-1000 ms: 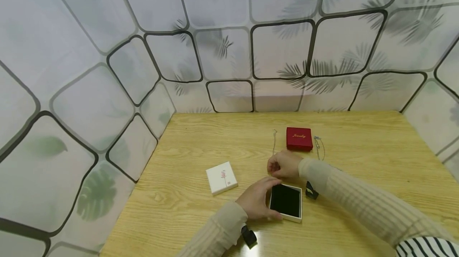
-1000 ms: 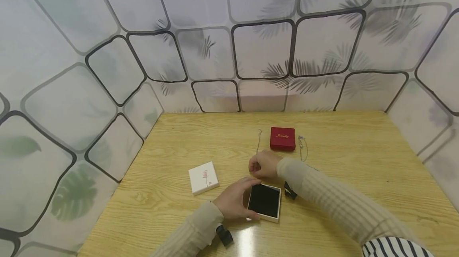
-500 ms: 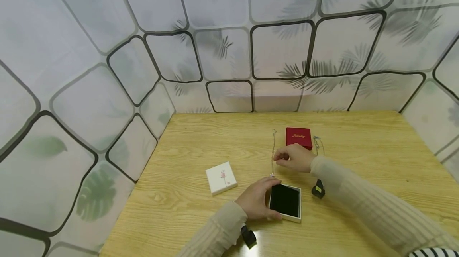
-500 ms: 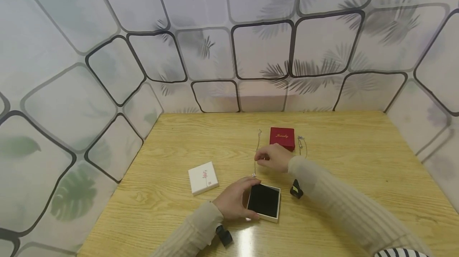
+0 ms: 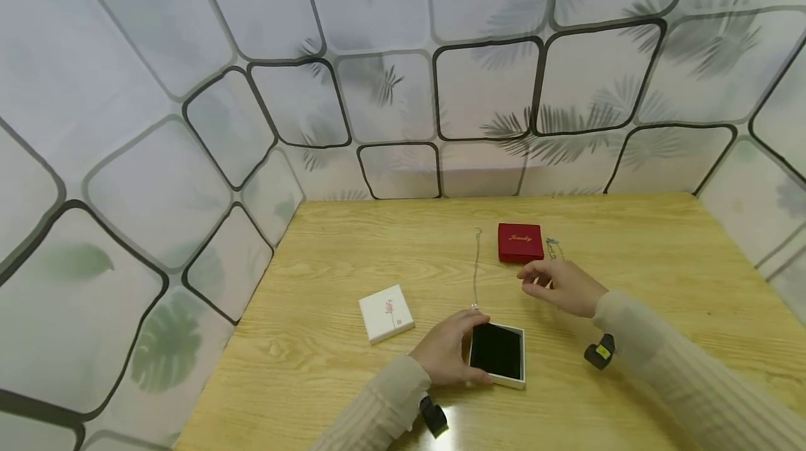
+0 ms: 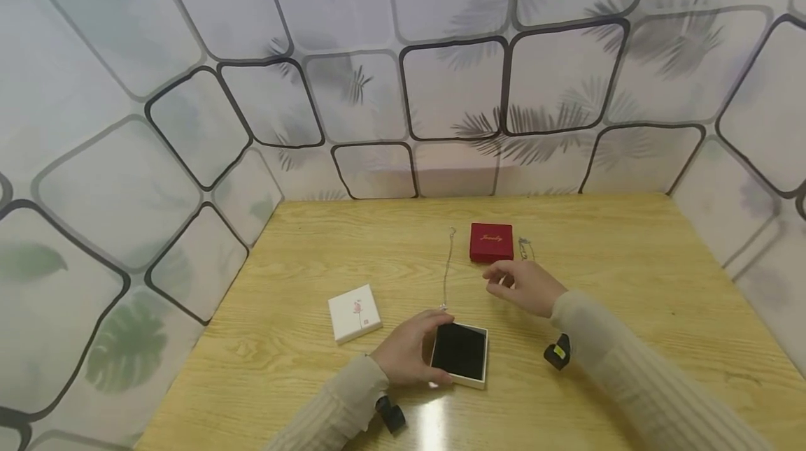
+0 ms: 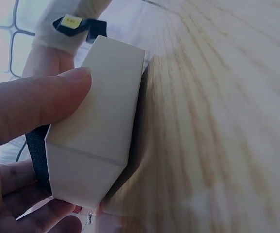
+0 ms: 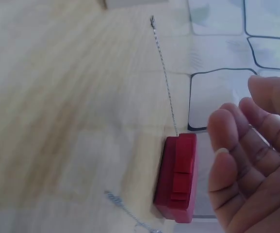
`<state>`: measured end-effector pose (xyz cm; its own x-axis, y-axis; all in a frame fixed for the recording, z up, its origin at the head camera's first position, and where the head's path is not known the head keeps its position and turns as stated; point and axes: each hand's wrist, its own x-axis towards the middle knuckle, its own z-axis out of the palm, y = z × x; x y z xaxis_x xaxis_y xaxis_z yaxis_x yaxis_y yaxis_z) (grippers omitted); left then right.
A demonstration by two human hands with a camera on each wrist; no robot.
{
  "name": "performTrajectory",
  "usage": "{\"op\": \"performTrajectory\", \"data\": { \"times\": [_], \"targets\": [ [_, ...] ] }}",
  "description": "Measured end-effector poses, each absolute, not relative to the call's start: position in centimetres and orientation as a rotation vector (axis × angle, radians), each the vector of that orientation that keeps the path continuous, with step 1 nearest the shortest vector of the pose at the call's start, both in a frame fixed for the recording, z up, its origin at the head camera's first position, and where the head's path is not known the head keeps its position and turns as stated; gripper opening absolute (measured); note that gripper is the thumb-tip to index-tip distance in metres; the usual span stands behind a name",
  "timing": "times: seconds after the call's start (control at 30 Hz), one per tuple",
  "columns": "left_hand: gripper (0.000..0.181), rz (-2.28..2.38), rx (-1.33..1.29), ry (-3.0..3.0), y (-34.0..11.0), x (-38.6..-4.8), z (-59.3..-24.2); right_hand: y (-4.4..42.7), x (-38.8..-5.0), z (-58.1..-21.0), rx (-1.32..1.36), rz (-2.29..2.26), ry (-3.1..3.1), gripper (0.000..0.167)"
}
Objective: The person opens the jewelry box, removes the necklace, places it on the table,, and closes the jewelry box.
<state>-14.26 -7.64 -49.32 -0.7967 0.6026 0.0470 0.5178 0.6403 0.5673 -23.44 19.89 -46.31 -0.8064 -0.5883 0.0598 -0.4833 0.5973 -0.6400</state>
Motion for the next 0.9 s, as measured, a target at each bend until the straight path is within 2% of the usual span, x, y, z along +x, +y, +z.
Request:
{"op": "performTrajectory", "data": {
  "times": [0.3, 0.7, 0.9],
  "targets": [
    [0.092, 0.907, 0.928, 2.705, -8.6, -13.9, -49.6, 20.2, -20.7, -46.8, -0.947, -1.003, 2.542, 0.047],
    [0.097, 0.893, 0.903, 2.755, -9.5, -13.5, -49.5, 17.4, -16.7, -47.6, -1.036, -0.879, 2.45, 0.093],
    [0.097, 0.877, 0.855, 2.754, -9.6, -13.4, -49.3, 16.4, -15.7, -48.3, -1.095, -0.826, 2.487, 0.102]
  ]
}}
